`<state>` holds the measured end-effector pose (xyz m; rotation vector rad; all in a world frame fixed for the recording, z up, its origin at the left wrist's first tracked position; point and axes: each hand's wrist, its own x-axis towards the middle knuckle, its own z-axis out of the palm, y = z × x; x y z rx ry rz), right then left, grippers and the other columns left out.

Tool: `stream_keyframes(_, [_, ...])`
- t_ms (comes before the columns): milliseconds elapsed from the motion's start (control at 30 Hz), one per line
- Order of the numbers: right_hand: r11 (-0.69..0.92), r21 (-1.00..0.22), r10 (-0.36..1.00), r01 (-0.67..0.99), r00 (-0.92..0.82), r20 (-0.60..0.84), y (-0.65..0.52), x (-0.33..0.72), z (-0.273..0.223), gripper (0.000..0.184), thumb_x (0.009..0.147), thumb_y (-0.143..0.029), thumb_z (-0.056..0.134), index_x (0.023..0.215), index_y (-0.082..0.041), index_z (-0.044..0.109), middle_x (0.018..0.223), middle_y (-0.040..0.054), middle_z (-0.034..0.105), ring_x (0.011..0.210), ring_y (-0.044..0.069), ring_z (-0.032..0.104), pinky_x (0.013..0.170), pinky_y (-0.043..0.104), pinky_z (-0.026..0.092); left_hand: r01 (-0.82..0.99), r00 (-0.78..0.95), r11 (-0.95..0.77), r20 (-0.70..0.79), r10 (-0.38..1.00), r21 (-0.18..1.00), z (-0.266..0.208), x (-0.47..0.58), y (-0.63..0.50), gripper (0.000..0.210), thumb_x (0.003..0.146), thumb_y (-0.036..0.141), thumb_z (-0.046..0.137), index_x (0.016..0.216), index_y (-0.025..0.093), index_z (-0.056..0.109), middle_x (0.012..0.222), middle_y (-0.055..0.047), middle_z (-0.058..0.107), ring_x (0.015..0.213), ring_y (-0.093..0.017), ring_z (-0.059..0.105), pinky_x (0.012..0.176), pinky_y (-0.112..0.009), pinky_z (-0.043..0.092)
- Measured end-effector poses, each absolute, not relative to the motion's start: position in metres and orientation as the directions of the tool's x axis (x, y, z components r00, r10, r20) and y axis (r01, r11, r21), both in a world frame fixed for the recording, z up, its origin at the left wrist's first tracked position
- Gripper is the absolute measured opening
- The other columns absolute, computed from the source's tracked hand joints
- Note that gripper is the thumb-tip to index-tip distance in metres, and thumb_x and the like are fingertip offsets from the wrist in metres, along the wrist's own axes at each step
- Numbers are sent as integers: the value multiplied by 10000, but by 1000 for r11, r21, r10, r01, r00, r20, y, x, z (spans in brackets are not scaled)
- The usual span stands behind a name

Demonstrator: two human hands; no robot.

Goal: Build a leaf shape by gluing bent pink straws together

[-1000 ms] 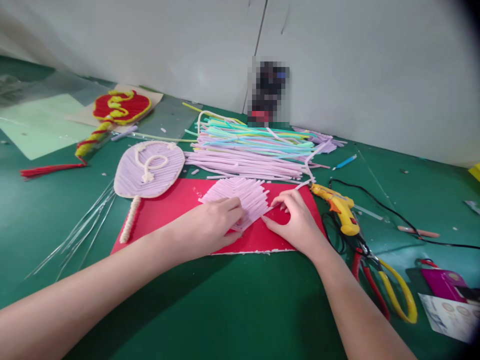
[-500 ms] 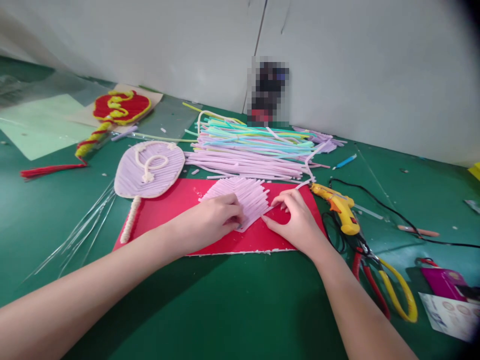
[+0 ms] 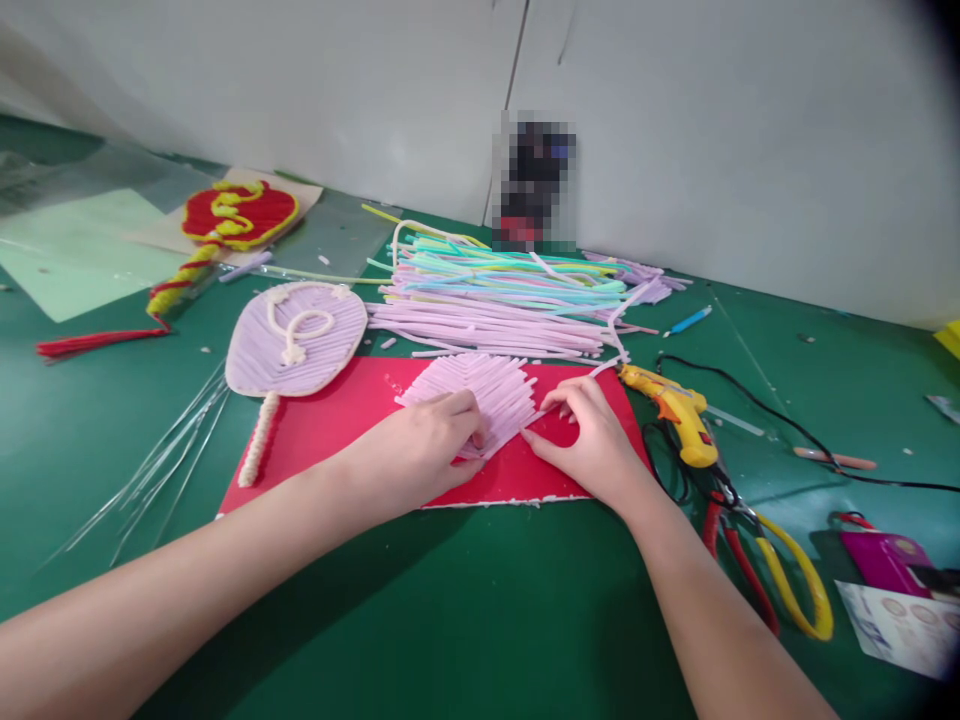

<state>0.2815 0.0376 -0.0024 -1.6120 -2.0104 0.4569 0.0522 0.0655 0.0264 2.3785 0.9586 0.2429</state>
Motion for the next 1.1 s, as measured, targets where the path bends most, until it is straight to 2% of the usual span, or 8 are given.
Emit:
stream_keyframes(133, [235, -559, 971, 795, -161, 179, 38, 281, -2, 242, 749, -327, 677, 915, -230, 531, 982, 48, 478, 908, 202, 544, 803, 355, 497, 584, 727, -578, -52, 684, 570, 29, 52, 65, 122, 828, 135, 534, 876, 183, 635, 936, -32, 587, 772, -130, 605, 702, -236, 508])
stream_keyframes(333, [247, -560, 968, 791, -169, 188, 38, 282, -3, 241, 754, -339, 671, 919, -232, 533, 986, 55, 483, 908, 209, 549, 793, 367, 503, 572, 739, -627, -2, 673, 528, 23, 50, 62, 124, 883, 213, 521, 941, 180, 626, 972, -49, 582, 795, -147, 610, 747, -262, 514])
stream_keyframes(633, [237, -565, 970, 790, -162, 181, 38, 281, 0, 241, 744, -316, 680, 913, -225, 533, 979, 50, 478, 906, 202, 545, 811, 368, 496, 573, 743, -620, -20, 669, 537, 25, 50, 63, 150, 902, 214, 497, 922, 172, 640, 978, -51, 589, 798, -136, 615, 754, -242, 508])
stream_keyframes(933, [257, -564, 964, 785, -171, 203, 38, 281, -2, 236, 745, -311, 678, 911, -230, 531, 969, 47, 480, 899, 202, 549, 798, 367, 498, 573, 742, -620, -17, 671, 536, 23, 49, 64, 139, 877, 194, 510, 923, 190, 641, 978, -37, 591, 804, -140, 618, 749, -250, 509])
stream_keyframes(1100, [264, -566, 963, 781, -176, 205, 38, 282, -2, 234, 749, -316, 674, 912, -236, 526, 964, 46, 478, 887, 202, 552, 783, 363, 500, 583, 718, -628, 34, 695, 515, 23, 53, 61, 94, 844, 246, 569, 884, 186, 630, 932, -36, 594, 791, -152, 609, 688, -252, 507])
